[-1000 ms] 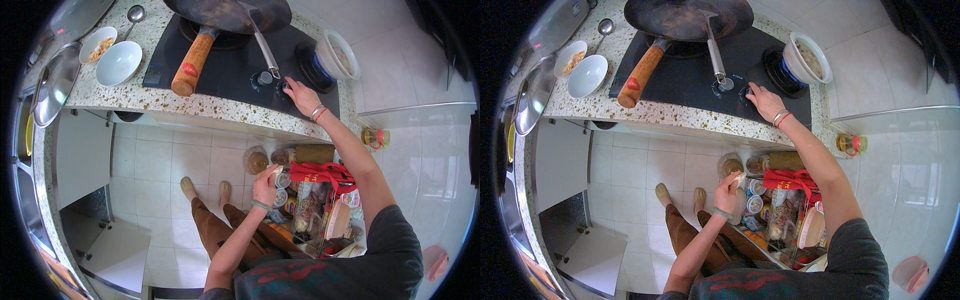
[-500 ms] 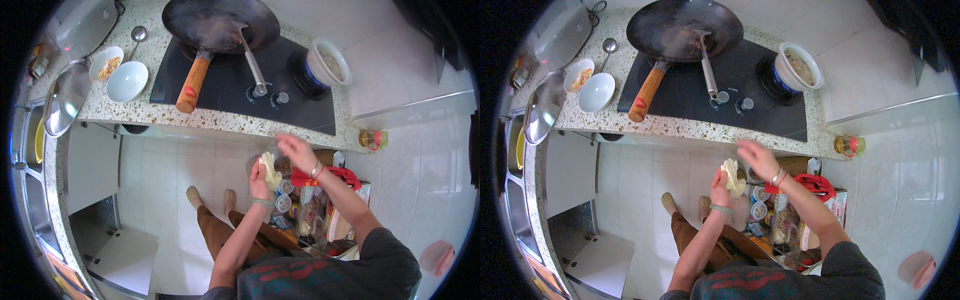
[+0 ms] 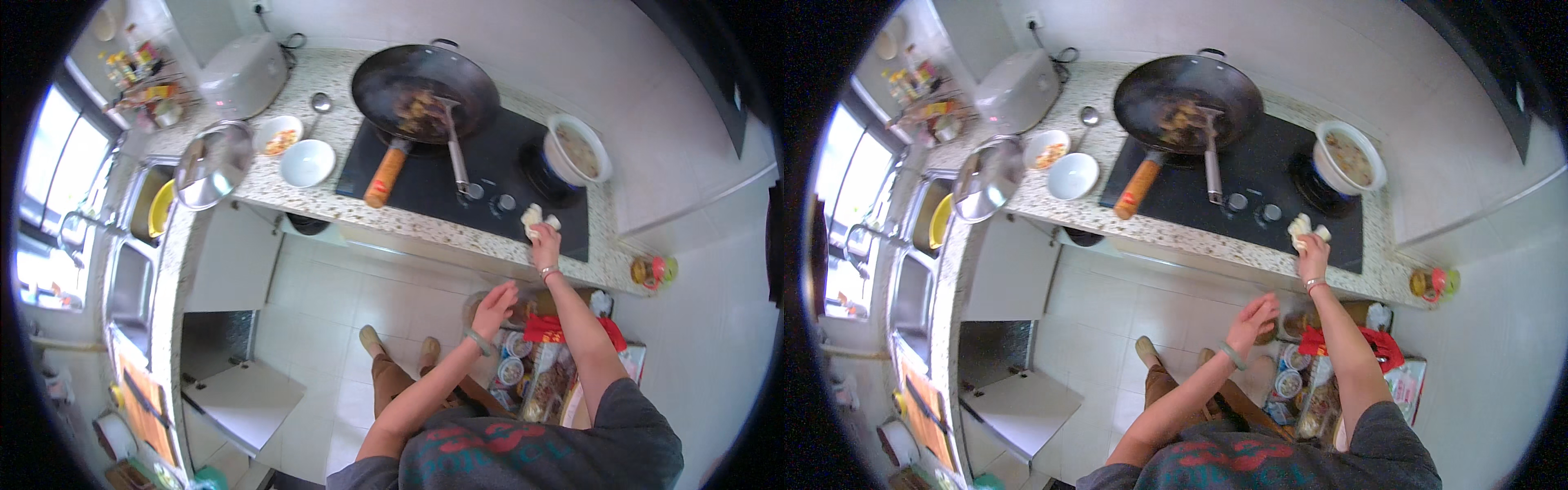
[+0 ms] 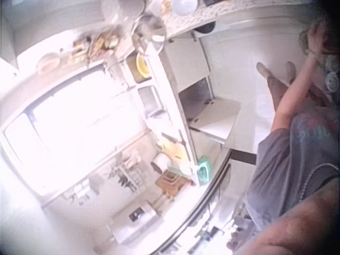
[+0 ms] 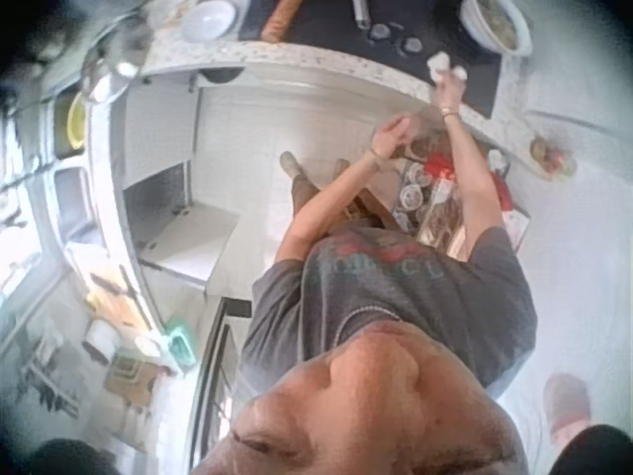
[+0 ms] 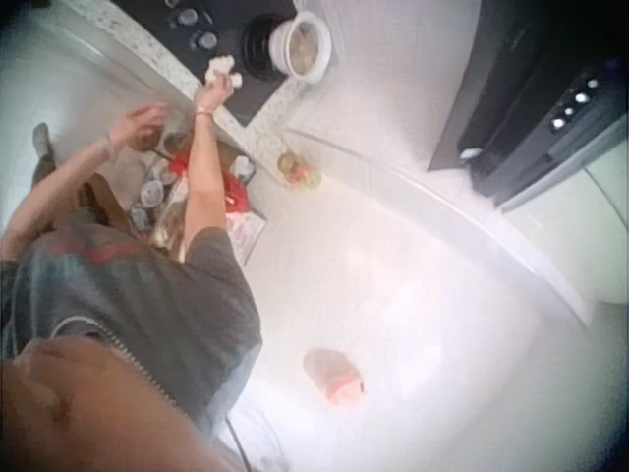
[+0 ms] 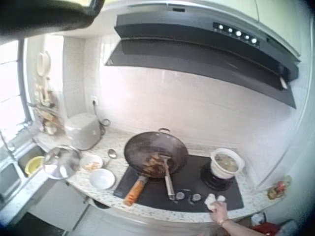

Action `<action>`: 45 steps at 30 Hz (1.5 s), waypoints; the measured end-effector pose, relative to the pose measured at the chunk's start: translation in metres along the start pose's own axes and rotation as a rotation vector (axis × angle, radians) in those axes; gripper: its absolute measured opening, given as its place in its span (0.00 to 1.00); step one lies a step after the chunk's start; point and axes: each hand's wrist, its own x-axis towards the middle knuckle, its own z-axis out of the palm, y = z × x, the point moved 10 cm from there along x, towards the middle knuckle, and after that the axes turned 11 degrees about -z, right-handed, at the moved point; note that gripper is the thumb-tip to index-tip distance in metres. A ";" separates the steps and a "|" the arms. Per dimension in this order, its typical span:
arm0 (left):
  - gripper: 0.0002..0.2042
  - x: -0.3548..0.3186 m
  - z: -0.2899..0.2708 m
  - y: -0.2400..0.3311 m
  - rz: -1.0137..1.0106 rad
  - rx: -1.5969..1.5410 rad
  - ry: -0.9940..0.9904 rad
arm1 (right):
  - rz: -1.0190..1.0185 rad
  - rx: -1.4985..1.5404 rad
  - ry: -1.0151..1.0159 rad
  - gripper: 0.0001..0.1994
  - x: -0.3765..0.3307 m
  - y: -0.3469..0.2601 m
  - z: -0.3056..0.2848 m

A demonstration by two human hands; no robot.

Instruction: The person stirs food in a wok on the stove, then moves to the sink to rinse a bowl and fill it with water. They return to the stove to continue stirring, then rinse the bowl again and place it on the counter. The person wipes their hands, cleans the sink drain, and finally opens the window.

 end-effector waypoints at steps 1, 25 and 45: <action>0.22 -0.008 -0.021 0.003 -0.004 -0.031 0.069 | 0.063 -0.047 0.068 0.13 0.003 -0.016 0.005; 0.27 -0.265 -0.428 0.273 0.801 -0.465 0.743 | 0.157 0.978 -0.445 0.13 0.078 -0.609 0.225; 0.25 -0.441 -0.660 0.369 1.019 -0.383 1.051 | -0.686 0.874 -0.269 0.15 0.189 -0.923 0.273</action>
